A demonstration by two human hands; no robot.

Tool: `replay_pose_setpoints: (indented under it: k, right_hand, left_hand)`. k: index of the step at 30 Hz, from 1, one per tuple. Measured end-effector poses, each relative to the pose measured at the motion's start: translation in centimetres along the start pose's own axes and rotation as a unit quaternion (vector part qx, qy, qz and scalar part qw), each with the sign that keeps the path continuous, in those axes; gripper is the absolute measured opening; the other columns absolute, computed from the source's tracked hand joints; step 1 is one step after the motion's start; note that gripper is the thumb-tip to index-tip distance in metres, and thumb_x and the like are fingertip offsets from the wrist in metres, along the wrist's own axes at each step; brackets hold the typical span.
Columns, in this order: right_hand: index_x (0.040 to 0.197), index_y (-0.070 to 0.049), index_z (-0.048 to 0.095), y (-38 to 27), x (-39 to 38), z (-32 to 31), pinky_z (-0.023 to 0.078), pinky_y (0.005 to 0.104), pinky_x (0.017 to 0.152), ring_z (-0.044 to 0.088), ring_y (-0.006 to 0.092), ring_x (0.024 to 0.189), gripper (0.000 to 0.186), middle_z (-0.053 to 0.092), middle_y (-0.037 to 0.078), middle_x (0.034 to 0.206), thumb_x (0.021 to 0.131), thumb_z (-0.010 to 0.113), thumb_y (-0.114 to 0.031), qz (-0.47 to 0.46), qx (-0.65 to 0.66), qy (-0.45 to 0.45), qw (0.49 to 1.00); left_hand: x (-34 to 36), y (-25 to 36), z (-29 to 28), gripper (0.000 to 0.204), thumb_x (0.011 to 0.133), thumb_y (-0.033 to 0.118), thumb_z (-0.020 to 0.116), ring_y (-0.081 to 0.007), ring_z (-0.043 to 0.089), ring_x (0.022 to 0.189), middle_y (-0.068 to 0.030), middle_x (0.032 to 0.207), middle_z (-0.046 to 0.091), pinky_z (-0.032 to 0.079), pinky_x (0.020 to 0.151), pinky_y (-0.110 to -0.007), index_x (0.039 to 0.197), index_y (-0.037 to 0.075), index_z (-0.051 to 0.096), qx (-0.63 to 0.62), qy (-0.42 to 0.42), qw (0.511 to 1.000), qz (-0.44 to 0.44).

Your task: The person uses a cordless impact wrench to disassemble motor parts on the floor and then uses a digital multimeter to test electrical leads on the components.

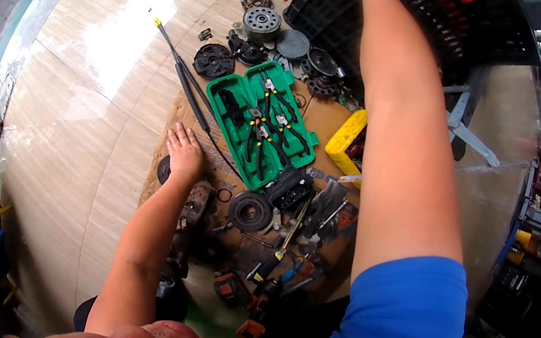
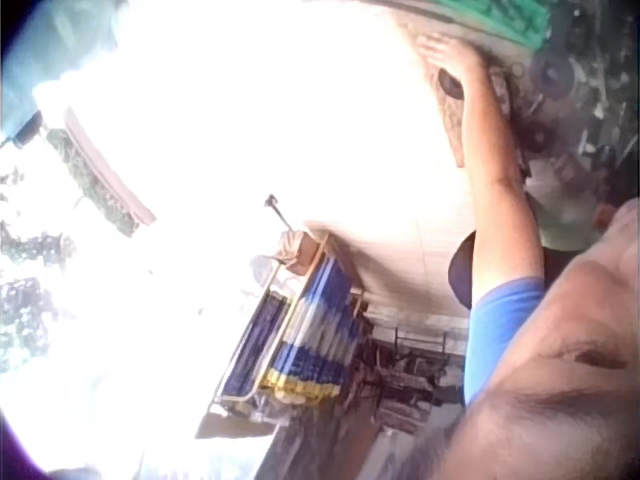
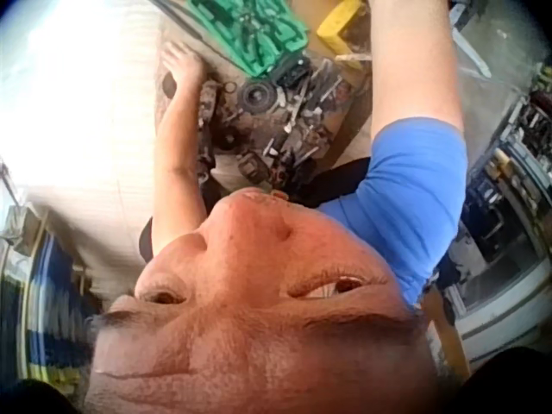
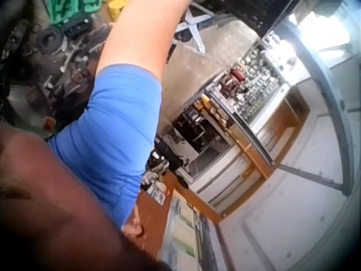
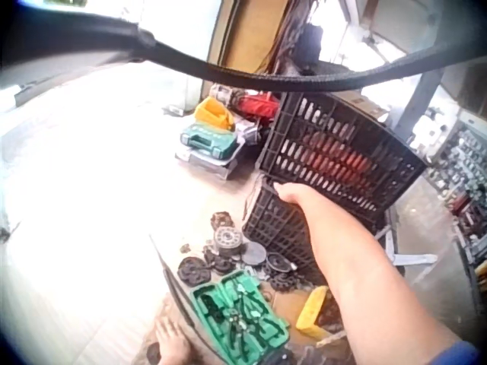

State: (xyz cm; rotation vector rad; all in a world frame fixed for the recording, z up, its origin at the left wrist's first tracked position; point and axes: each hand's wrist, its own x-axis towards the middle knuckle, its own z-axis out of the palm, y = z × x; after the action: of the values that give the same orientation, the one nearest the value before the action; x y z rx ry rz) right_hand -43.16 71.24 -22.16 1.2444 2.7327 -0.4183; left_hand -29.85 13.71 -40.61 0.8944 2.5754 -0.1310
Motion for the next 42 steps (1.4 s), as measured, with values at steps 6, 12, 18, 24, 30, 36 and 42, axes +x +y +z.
replay_pose_setpoints:
  k: [6,12,18,24,30,36,42]
  right_hand:
    - [0.121,0.001,0.061,-4.4,-1.9,2.0,0.046,0.0441,0.094,0.059,0.0322,0.111,0.056,0.06,0.02,0.125,0.098,0.046,-0.047,0.032,0.135,-0.071,0.988]
    - [0.114,0.004,0.064,-3.6,-3.1,0.7,0.051,0.0471,0.086,0.065,0.0332,0.096,0.049,0.067,0.02,0.111,0.096,0.053,-0.04,0.073,0.219,-0.106,0.967]
    - [0.094,0.008,0.066,-6.4,-6.7,1.0,0.054,0.0427,0.07,0.067,0.0282,0.082,0.023,0.069,0.017,0.093,0.087,0.062,-0.014,0.108,0.097,0.117,0.983]
    - [0.1,0.01,0.062,-1.6,-5.1,0.4,0.056,0.0398,0.074,0.067,0.0304,0.085,0.023,0.065,0.018,0.101,0.081,0.067,-0.001,0.155,0.573,0.166,0.787]
    - [0.097,0.005,0.057,-2.4,-6.2,-1.6,0.054,0.0354,0.053,0.062,0.0271,0.068,0.015,0.061,0.015,0.088,0.085,0.062,-0.002,0.226,0.617,0.108,0.746]
    - [0.094,0.002,0.055,-3.1,-7.7,-5.5,0.035,0.0228,0.042,0.056,0.0173,0.057,0.017,0.058,0.011,0.075,0.095,0.048,-0.013,0.25,0.629,-0.086,0.731]
    - [0.1,0.003,0.056,-2.3,-16.1,-7.1,0.039,0.0232,0.05,0.059,0.0173,0.067,0.018,0.061,0.014,0.086,0.094,0.05,-0.012,0.154,0.678,-0.128,0.707]
  left_hand:
    - [-0.9,-1.2,-0.2,0.054,0.096,0.011,0.041,-0.0543,0.021,0.139,-0.0312,0.154,0.018,0.026,0.112,-0.058,0.145,-0.007,0.029,0.004,-0.017,0.999,-0.03]
    - [-0.4,-0.7,0.1,0.055,0.096,0.012,0.04,-0.0526,0.017,0.141,-0.0287,0.156,0.015,0.022,0.113,-0.058,0.146,-0.005,0.027,-0.021,-0.029,0.999,-0.03]
    - [-0.7,-1.2,0.1,0.055,0.097,0.013,0.039,-0.0512,0.014,0.143,-0.026,0.158,0.011,0.018,0.114,-0.058,0.148,-0.003,0.026,-0.042,-0.044,0.996,-0.059]
    - [-0.3,-0.5,-0.1,0.055,0.097,0.014,0.038,-0.0511,0.013,0.143,-0.0253,0.158,0.011,0.017,0.115,-0.058,0.148,-0.002,0.026,-0.041,-0.052,0.997,-0.049]
    - [-0.5,-0.8,-0.3,0.055,0.098,0.014,0.037,-0.0515,0.013,0.143,-0.026,0.158,0.01,0.017,0.115,-0.058,0.148,-0.003,0.025,-0.04,-0.054,0.997,-0.049]
    - [-0.3,-0.9,0.2,0.055,0.098,0.013,0.037,-0.0519,0.013,0.142,-0.0261,0.158,0.01,0.017,0.115,-0.058,0.149,-0.003,0.025,-0.034,-0.053,0.997,-0.049]
    - [-0.5,-0.5,-0.9,0.056,0.097,0.012,0.039,-0.0535,0.016,0.141,-0.0291,0.156,0.011,0.022,0.113,-0.058,0.148,-0.006,0.024,-0.03,-0.069,0.996,-0.038]
